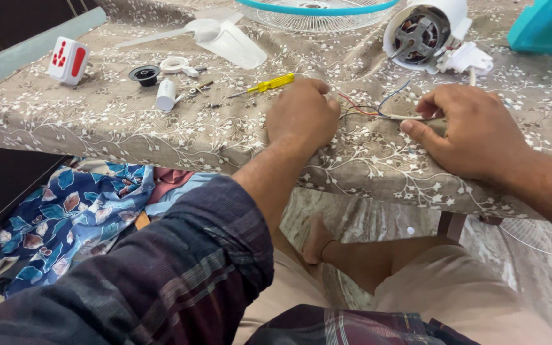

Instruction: The person uses a pair of scissors to strip the outer insulation from a white power cord, exposing the inner wires. They then separate the inner wires and continue to strip the insulation from the individual conductors.

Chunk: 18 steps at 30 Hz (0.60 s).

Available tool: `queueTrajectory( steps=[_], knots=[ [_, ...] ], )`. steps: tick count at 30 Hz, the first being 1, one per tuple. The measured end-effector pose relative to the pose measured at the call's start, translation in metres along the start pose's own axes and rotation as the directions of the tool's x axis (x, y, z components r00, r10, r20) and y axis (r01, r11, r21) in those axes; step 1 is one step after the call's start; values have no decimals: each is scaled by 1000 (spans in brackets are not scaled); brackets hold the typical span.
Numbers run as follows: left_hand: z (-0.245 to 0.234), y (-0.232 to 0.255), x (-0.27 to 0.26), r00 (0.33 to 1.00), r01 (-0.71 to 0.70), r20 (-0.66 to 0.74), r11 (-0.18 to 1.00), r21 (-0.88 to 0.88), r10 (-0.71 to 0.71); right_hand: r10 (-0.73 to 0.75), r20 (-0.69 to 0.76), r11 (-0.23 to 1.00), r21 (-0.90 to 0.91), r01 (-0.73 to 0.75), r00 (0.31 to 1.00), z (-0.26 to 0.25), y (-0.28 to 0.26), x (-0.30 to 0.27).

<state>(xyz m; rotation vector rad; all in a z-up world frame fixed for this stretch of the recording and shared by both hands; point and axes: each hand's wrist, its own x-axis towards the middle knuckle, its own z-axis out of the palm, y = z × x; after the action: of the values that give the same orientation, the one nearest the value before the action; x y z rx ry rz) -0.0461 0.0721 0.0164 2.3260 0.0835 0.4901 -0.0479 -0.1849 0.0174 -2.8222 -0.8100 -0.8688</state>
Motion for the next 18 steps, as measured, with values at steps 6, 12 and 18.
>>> queueTrajectory(
  steps=[6, 12, 18],
  knots=[
    [-3, 1, -2, 1000, -19, 10, 1000, -7, 19, 201, 55, 958, 198, -208, 978, 13, -24, 25],
    [0, -3, 0, 998, -58, -40, 992, -112, 54, 251, 89, 918, 296, -266, 964, 27, -40, 42],
    [4, -7, 1, 995, -97, -64, 954, -283, 82, 283, 112, 899, 315, -304, 952, 28, -35, 35]
  ],
)
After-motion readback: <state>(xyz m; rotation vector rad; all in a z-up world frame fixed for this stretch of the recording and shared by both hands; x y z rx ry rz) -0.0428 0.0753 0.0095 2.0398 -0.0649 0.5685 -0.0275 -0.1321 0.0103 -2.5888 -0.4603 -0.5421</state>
